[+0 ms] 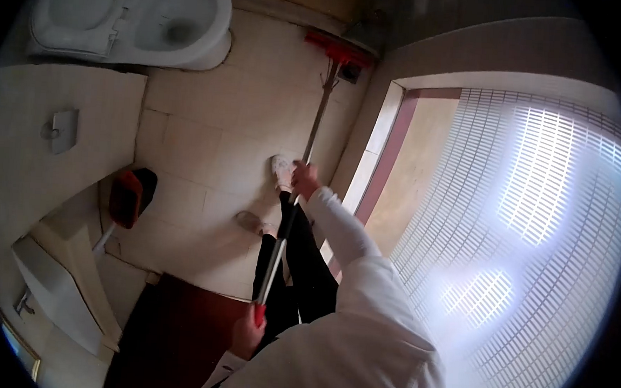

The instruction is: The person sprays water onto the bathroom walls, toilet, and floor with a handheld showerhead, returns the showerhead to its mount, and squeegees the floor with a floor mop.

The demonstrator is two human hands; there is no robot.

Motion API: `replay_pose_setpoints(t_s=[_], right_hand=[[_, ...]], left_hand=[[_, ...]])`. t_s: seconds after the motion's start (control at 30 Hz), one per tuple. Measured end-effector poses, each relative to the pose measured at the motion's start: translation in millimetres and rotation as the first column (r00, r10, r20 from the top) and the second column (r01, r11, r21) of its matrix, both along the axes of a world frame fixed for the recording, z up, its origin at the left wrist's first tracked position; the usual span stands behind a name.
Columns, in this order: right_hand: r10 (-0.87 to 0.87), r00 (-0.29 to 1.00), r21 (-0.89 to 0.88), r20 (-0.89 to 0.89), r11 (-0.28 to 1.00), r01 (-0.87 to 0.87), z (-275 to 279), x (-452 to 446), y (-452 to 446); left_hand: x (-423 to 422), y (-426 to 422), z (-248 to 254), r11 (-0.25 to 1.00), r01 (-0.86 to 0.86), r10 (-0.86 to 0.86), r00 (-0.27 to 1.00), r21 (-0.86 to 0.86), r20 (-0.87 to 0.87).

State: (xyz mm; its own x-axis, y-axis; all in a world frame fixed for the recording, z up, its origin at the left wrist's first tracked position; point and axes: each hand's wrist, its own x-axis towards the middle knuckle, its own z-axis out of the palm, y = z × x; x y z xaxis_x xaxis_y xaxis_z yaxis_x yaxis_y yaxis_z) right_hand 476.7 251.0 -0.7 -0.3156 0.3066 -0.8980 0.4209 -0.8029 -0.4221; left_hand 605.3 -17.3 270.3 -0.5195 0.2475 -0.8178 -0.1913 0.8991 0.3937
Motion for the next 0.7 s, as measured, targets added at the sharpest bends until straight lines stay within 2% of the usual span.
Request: replay_pose_setpoints(t_s=[0.07,0.17,0.2,0.27,0.33,0.4,0.43,0.47,0.53,0.57,0.6,0.63,0.67,0.7], right_hand=[[0.157,0.957,-0.041,0.245,0.988,-0.152,-3,-13,39],[0.196,0.953,-0.087,0.232,0.98,-0.18,0,6,38],[0.144,0.988,-0.119,-0.056,0.982,-0.15,-19,28,33],[0.435,0.893,0.231,-0.115,0.886,-0.402,-62,61,10],[0.437,0.899,0.094,0.036,0.894,-0.438,-38,62,-10],[0.45,0.889,0.06,0.086,0.888,-0.456,-14,60,-29],[0.149,0.979,-0.155,0.138,0.98,-0.127,22,44,-32],[0.144,0.981,-0.157,0.131,0.98,-0.123,26,37,-32],[0.113,0.978,-0.101,0.178,0.99,-0.096,29,25,-31],[0.099,0.979,-0.105,0.177,0.991,-0.081,20,22,-24],[0.13,0.991,-0.022,0.035,0.991,-0.129,4,20,-9],[0.173,0.98,0.073,-0.103,0.983,-0.166,-8,18,8],[0.14,0.979,0.045,-0.151,0.99,-0.134,0,11,28],[0.082,0.996,-0.041,-0.032,0.996,-0.084,12,6,39]], left_hand=[[10,28,-11,0.998,-0.024,0.019,0.996,0.059,0.083],[30,33,-11,1.0,-0.006,0.006,0.998,-0.001,0.063],[23,34,0,0.999,-0.013,0.015,0.999,-0.045,0.036],[26,7,5,0.998,-0.014,0.021,0.992,-0.059,0.124],[29,-19,16,0.999,0.0,0.006,0.99,-0.039,0.14],[23,-37,23,0.999,0.02,-0.015,0.988,-0.027,0.155],[20,-43,26,0.998,0.047,-0.035,0.979,-0.052,0.199],[19,-47,27,0.994,0.074,-0.053,0.968,-0.077,0.244],[21,-49,15,0.994,0.077,-0.062,0.98,-0.074,0.189],[19,-42,8,0.993,0.116,-0.112,0.99,-0.038,0.08],[16,-30,3,0.987,0.158,-0.158,0.987,-0.003,-0.029],[7,-9,1,0.985,0.172,-0.173,0.984,-0.017,-0.034],[1,10,0,0.982,0.185,-0.181,0.981,0.039,-0.072],[9,19,1,0.984,0.171,-0.17,0.985,0.045,-0.032]])
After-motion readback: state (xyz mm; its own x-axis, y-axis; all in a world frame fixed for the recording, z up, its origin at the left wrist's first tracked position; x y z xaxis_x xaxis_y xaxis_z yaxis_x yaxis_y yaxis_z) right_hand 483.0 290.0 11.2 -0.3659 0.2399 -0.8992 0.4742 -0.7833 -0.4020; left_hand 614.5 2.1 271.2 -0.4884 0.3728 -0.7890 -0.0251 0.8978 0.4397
